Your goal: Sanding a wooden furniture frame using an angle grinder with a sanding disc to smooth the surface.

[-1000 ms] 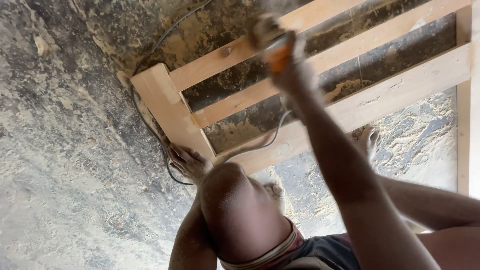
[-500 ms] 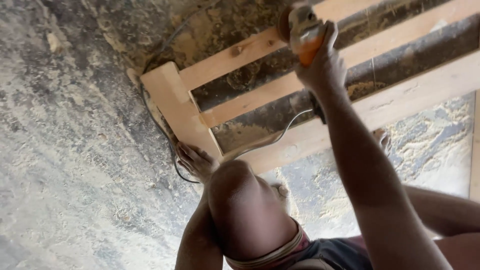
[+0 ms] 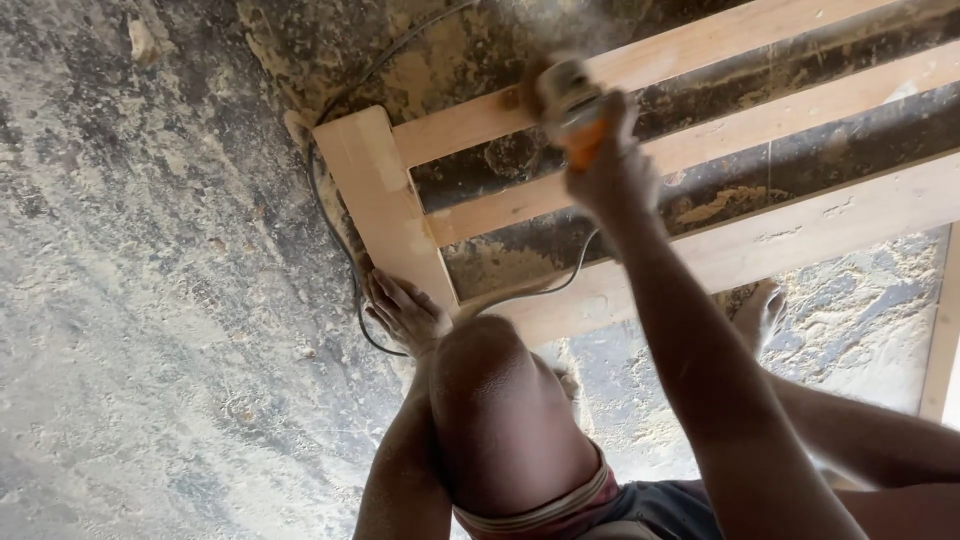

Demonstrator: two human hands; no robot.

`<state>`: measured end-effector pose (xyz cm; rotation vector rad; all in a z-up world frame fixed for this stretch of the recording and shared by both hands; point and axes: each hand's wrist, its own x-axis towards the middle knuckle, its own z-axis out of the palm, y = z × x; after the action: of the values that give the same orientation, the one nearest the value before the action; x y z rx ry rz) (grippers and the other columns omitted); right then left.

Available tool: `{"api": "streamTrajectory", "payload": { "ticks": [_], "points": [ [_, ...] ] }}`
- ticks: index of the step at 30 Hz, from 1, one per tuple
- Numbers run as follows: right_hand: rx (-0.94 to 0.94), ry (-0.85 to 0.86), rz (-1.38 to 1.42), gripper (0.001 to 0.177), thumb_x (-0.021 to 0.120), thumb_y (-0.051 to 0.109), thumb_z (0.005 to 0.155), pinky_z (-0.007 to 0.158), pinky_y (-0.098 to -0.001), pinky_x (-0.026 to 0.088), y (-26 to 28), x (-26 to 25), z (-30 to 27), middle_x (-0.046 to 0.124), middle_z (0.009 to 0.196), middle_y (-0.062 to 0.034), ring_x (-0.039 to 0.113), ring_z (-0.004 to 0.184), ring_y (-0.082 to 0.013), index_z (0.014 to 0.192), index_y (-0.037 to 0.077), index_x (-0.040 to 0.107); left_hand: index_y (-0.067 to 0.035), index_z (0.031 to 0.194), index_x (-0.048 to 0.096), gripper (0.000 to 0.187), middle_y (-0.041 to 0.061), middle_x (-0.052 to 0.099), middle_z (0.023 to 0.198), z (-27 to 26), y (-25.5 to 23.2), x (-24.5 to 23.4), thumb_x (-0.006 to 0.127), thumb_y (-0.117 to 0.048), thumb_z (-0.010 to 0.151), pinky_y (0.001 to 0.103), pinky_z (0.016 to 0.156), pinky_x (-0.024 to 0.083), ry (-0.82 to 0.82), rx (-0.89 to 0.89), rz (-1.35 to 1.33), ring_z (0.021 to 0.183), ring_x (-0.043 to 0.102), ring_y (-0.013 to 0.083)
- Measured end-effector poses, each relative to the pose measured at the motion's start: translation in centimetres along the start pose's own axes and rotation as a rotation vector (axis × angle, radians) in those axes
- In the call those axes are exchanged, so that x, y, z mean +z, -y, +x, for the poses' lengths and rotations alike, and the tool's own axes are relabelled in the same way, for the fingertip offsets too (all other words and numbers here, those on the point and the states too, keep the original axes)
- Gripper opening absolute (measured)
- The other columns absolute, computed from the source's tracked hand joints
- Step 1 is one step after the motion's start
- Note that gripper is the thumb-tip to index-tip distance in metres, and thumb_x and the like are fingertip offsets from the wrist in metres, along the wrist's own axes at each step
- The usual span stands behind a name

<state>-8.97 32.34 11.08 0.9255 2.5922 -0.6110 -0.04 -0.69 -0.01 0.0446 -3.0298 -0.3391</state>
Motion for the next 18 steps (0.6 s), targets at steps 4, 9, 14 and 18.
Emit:
{"api": "streamTrajectory", "payload": {
  "ticks": [4,9,14,18],
  "points": [
    [0.047,-0.112,-0.093,0.084,0.076,0.040,0.076,0.069,-0.0618,0.057,-0.1,2.3,1.4,0.067,0.088,-0.0179,0.072,0.080,-0.0484,0.136,0.021,0.021,-0.004,0.160,0.035,0.065,0.020,0.047,0.146,0.0,-0.5,0.0,0.025,-0.042,0.107,0.072,0.097,0.047,-0.038,-0.030,-0.027,0.136,0.050,0.0439],
    [-0.172,0.029,-0.099,0.066,0.073,0.040,0.077,0.064,-0.0488,0.060,10.1,3.6,-2.8,0.065,0.085,-0.0155,0.073,0.075,-0.0372,0.130,0.008,0.050,-0.001,0.157,0.039,0.066,0.019,0.049,0.148,0.0,-0.1,0.2,0.025,-0.044,0.108,0.067,0.097,0.048,-0.038,0.006,0.009,0.136,0.052,0.0406],
    [-0.255,0.153,-0.139,0.095,0.077,0.036,0.077,0.068,-0.0510,0.061,11.2,6.4,-3.4,0.063,0.094,-0.0160,0.073,0.080,-0.0421,0.153,0.014,0.025,-0.002,0.159,0.037,0.074,0.024,0.050,0.145,-0.2,-0.3,-0.7,0.017,-0.053,0.109,0.070,0.094,0.049,-0.054,0.029,0.024,0.129,0.056,0.0463],
    [-0.248,0.141,-0.116,0.104,0.077,0.029,0.081,0.070,-0.0519,0.060,7.8,5.6,-2.7,0.063,0.094,-0.0210,0.073,0.082,-0.0465,0.159,0.019,0.009,-0.005,0.161,0.033,0.068,0.023,0.045,0.150,0.1,0.0,-0.2,0.026,-0.046,0.108,0.073,0.098,0.046,-0.010,-0.009,-0.024,0.132,0.054,0.0461]
  ]
}}
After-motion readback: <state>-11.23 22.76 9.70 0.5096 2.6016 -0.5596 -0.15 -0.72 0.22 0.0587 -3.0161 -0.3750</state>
